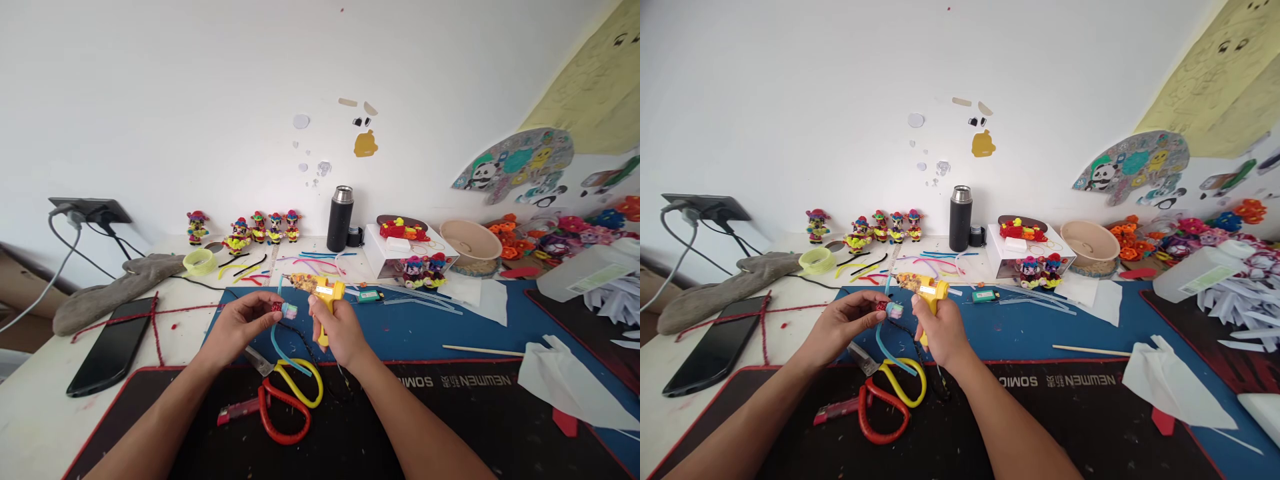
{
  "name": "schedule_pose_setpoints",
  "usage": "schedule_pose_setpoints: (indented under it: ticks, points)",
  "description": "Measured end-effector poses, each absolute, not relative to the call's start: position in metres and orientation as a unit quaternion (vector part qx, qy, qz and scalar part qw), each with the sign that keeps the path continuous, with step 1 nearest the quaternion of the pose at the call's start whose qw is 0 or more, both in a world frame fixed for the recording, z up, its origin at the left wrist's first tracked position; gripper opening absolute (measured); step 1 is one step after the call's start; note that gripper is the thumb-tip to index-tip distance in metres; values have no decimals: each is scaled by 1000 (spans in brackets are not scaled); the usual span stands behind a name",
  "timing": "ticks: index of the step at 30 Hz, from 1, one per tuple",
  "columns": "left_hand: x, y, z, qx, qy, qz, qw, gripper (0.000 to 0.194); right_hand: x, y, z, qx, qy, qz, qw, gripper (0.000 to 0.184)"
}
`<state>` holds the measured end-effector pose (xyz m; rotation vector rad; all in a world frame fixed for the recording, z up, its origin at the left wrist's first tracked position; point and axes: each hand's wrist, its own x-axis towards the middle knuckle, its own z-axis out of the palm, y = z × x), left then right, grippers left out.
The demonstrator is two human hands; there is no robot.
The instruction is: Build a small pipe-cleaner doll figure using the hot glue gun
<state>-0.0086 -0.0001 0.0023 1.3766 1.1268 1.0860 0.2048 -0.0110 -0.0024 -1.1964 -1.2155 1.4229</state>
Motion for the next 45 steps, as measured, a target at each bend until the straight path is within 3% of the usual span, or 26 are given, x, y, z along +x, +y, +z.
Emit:
schedule_pose_setpoints:
  ticks: [45]
  points:
    - [-8,0,6,567,486,463,477,45,203,-15,-6,-484,-519,570,414,54]
